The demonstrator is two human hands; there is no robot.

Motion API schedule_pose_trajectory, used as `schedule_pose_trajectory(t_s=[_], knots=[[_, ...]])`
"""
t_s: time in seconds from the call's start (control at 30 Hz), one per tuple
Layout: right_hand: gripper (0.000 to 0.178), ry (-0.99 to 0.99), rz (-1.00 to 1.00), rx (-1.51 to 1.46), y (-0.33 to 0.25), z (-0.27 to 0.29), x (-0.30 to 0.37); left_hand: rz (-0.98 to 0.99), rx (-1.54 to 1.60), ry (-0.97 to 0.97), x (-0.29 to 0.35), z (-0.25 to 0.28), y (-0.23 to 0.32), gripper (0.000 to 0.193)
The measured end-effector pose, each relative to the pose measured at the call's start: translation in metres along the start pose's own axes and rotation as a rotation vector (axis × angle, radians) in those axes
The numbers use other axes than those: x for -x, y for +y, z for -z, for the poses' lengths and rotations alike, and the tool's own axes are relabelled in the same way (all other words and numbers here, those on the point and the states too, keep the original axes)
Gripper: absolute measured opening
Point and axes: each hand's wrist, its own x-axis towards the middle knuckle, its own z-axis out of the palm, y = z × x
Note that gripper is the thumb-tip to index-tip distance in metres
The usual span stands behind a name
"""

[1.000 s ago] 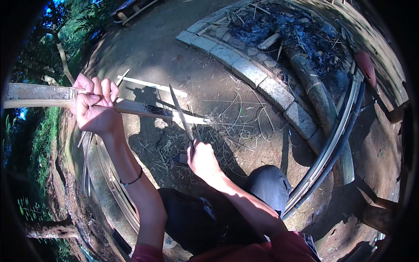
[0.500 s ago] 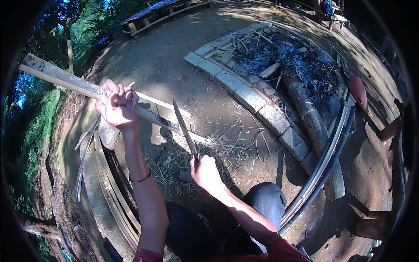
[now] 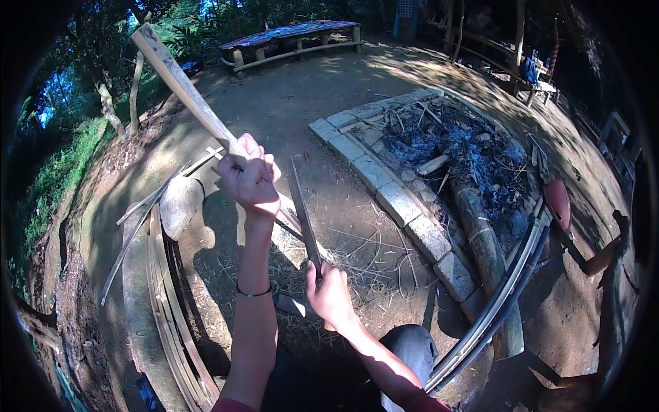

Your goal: The person carves a piece of wood with a knife, stripping away layers to refine its shape while sitting outdoors.

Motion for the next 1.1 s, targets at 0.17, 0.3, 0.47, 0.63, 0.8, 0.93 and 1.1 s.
schedule_pose_trajectory(t_s=[0.17,0.3,0.47,0.63,0.8,0.93,1.1], knots=[[0.021,-0.046,-0.038,0.145,0.054,-0.020,0.006,0.036,0.022,0.003,0.004,-0.004,0.007,0.027],[0.023,-0.028,-0.063,0.072,0.059,-0.013,-0.001,0.093,0.121,0.040,0.001,0.006,0.009,0.028],[0.025,-0.100,-0.085,-0.049,-0.020,0.012,-0.004,-0.004,-0.020,0.012,-0.003,0.013,0.007,0.026],[0.023,-0.031,-0.017,0.030,0.024,-0.024,0.008,0.014,-0.021,-0.006,0.005,0.000,0.016,0.028],[0.022,0.001,-0.080,0.092,0.056,-0.008,0.002,0.099,0.087,-0.239,-0.001,0.007,0.007,0.016],[0.024,-0.021,-0.031,-0.098,-0.008,0.004,0.000,0.112,0.064,-0.404,0.001,0.005,0.018,0.012],[0.024,0.025,-0.085,0.021,0.037,-0.015,0.004,0.110,0.088,-0.420,0.011,-0.017,0.019,0.004]])
